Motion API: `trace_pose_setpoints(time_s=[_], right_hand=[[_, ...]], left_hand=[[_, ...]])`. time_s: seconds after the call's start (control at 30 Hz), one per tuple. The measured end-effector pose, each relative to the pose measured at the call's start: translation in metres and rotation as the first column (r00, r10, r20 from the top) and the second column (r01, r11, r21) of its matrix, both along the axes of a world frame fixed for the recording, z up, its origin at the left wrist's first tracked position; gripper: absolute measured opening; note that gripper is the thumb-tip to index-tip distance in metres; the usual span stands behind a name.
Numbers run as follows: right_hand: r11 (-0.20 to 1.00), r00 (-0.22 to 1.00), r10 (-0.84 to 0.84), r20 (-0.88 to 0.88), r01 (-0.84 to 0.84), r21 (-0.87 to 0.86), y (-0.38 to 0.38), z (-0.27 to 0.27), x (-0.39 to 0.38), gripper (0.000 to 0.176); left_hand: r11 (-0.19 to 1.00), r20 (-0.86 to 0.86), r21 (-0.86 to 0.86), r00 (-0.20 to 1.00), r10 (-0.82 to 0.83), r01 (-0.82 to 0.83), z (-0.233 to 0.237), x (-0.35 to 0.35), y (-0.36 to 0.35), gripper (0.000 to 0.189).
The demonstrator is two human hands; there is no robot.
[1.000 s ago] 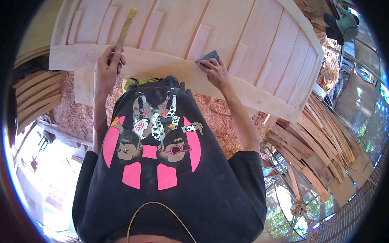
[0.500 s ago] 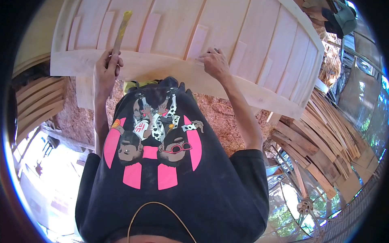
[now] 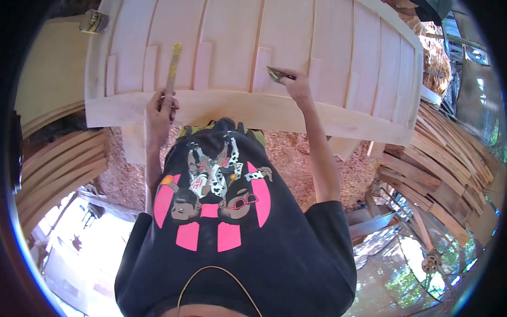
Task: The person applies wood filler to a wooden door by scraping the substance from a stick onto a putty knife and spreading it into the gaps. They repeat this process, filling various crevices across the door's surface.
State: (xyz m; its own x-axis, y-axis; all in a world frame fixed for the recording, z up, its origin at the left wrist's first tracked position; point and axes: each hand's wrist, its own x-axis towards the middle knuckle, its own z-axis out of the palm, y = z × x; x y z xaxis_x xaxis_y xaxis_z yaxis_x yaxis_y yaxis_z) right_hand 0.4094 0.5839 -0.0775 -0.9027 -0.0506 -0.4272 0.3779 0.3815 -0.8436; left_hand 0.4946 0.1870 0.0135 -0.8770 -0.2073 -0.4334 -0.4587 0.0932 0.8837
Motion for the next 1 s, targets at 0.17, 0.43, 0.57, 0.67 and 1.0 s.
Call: trace_pose_setpoints(time_s=[0.17,0.43,0.57,0.67,1.0], right_hand=[[0.658,0.917,-0.329,0.227,0.395,-0.641,-0.028,0.034,0.035,0.044],[0.433,0.825,-0.5,0.263,0.501,-0.749,-0.074,0.096,0.073,0.038],[0.366,0.78,-0.552,0.295,0.544,-0.755,-0.084,0.136,0.067,0.037],[0.208,0.769,-0.499,0.399,0.554,-0.806,-0.083,0.144,0.066,0.036],[0.707,0.833,-0.553,-0.007,0.465,-0.532,-0.133,0.17,0.076,0.03]], left_hand=[[0.982,-0.012,0.103,0.987,-0.16,0.161,-0.007,-0.014,0.017,0.019],[0.87,-0.255,-0.231,0.836,-0.485,0.435,-0.01,-0.052,0.051,0.041],[0.849,-0.406,-0.27,0.746,-0.528,0.454,0.008,-0.067,0.066,0.042],[0.831,-0.379,-0.307,0.742,-0.554,0.464,0.02,-0.07,0.072,0.042],[0.862,-0.481,-0.468,0.763,-0.432,0.193,0.038,-0.055,0.064,0.045]])
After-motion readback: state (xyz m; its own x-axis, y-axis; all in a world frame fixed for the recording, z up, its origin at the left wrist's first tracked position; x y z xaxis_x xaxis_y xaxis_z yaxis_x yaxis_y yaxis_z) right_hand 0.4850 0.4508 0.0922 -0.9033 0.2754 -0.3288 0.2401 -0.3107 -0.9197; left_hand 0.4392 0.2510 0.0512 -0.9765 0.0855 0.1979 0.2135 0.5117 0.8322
